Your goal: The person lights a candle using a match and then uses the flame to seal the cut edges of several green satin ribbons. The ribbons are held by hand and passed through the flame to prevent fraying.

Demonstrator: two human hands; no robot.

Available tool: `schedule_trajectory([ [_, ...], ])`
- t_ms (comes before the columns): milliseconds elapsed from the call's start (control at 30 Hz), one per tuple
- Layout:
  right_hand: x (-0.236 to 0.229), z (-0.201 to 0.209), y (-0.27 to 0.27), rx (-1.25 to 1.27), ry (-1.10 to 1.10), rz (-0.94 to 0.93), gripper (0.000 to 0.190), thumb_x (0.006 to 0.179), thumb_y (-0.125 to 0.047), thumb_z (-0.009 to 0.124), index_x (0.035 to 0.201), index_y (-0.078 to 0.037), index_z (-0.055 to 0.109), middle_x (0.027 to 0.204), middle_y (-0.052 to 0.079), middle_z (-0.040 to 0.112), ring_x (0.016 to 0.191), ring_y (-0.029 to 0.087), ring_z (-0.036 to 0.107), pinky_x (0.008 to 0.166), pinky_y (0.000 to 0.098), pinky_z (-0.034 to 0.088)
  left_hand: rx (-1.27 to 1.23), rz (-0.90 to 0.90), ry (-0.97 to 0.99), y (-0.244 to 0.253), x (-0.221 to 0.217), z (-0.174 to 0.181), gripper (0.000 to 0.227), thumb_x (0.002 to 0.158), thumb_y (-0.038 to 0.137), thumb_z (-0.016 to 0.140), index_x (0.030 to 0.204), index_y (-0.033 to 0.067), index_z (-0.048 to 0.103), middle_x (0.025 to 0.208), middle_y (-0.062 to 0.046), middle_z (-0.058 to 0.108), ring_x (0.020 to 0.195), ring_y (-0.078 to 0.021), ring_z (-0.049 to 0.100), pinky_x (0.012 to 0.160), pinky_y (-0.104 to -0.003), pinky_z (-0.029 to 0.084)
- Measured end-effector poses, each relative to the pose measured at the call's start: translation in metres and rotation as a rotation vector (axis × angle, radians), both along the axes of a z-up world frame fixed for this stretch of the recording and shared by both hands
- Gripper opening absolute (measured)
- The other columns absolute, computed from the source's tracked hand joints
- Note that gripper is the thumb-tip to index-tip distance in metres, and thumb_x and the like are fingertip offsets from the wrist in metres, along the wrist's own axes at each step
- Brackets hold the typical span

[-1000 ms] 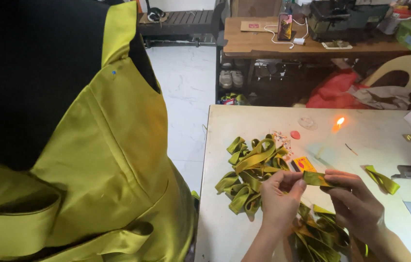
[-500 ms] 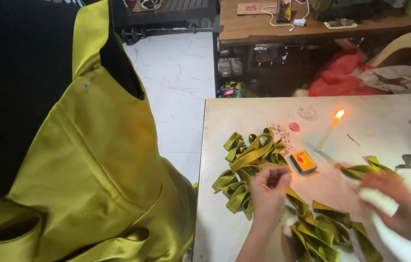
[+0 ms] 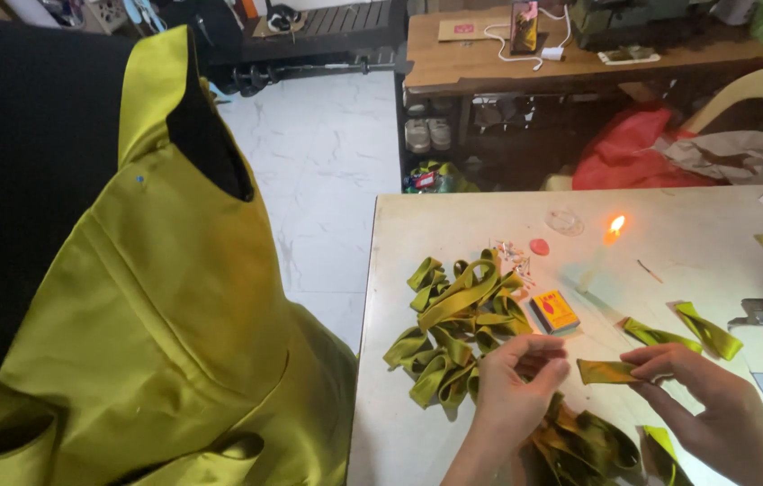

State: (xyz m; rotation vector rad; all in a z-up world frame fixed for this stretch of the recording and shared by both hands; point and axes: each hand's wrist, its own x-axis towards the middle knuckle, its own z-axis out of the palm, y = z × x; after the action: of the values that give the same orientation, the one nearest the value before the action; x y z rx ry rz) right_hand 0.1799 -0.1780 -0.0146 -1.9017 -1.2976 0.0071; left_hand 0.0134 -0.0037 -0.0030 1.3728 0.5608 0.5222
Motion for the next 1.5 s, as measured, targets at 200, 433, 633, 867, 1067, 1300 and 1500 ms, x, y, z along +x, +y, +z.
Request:
schedule_trajectory([
  [200,-0.01,-0.01,0.009,0.065,-0.094,0.022,0.01,0.083,-0.008,0.071,0.092,-0.011,0.073,0.113,0.004,0.078,0.102,0.015,0.078,0.089,0.0298,0.063,-0.088,-0.058,-0.139,-0.003,0.003,-0.014,0.022,0.09,0.012,0.077,0.112,0.0071,0.073,0.099,-0.006,0.075,0.086,-0.0108,0.07,0.084,-0.022,0.063],
  [433,-0.013,-0.002,0.019,0.095,-0.087,0.158,0.011,0.081,-0.012,0.074,0.091,-0.011,0.069,0.113,0.006,0.079,0.105,0.016,0.079,0.088,0.031,0.066,-0.139,0.101,-0.099,-0.002,0.013,-0.029,0.01,0.088,0.004,0.078,0.097,0.008,0.076,0.083,-0.002,0.071,0.075,-0.0085,0.065,0.073,-0.022,0.061],
  [633,0.05,0.011,0.04,0.186,-0.518,-0.169,0.02,0.088,-0.015,0.08,0.101,-0.008,0.067,0.11,0.003,0.076,0.085,0.012,0.07,0.058,0.0218,0.053,-0.241,0.163,-0.062,0.002,0.003,-0.006,0.022,0.09,0.01,0.075,0.112,0.0092,0.077,0.1,-0.002,0.077,0.086,-0.0083,0.068,0.08,-0.019,0.059],
  [867,0.045,0.053,0.073,0.286,-0.304,-0.315,0.011,0.104,0.002,0.082,0.1,0.008,0.073,0.113,0.022,0.07,0.096,0.024,0.065,0.073,0.0318,0.048,-0.131,0.141,0.044,0.006,0.002,-0.005,0.016,0.091,0.015,0.072,0.106,0.0144,0.077,0.099,0.002,0.075,0.085,-0.0072,0.063,0.08,-0.022,0.057],
  [1067,0.044,0.069,0.074,0.126,-0.257,-0.374,0.008,0.101,0.0,0.078,0.101,0.007,0.074,0.115,0.017,0.071,0.091,0.023,0.062,0.07,0.0323,0.048,-0.043,0.135,0.055,0.009,-0.002,-0.002,0.018,0.09,0.019,0.07,0.106,0.0147,0.077,0.103,0.001,0.075,0.089,-0.0095,0.066,0.083,-0.025,0.058],
  [1300,0.045,0.072,0.071,0.091,-0.215,-0.366,0.01,0.101,0.002,0.074,0.095,0.008,0.069,0.114,0.019,0.069,0.087,0.026,0.06,0.065,0.0339,0.049,-0.011,0.121,0.091,0.009,-0.006,0.007,0.017,0.091,0.02,0.069,0.106,0.0148,0.076,0.102,0.002,0.073,0.089,-0.0093,0.064,0.082,-0.025,0.057],
  [1500,0.05,0.06,0.072,0.17,-0.275,-0.375,0.009,0.104,0.002,0.078,0.097,0.003,0.071,0.12,0.016,0.07,0.086,0.02,0.06,0.07,0.0311,0.046,-0.028,0.105,0.117,0.009,-0.007,0.011,0.016,0.093,0.02,0.068,0.107,0.0156,0.075,0.104,0.002,0.072,0.09,-0.0095,0.062,0.082,-0.026,0.057],
])
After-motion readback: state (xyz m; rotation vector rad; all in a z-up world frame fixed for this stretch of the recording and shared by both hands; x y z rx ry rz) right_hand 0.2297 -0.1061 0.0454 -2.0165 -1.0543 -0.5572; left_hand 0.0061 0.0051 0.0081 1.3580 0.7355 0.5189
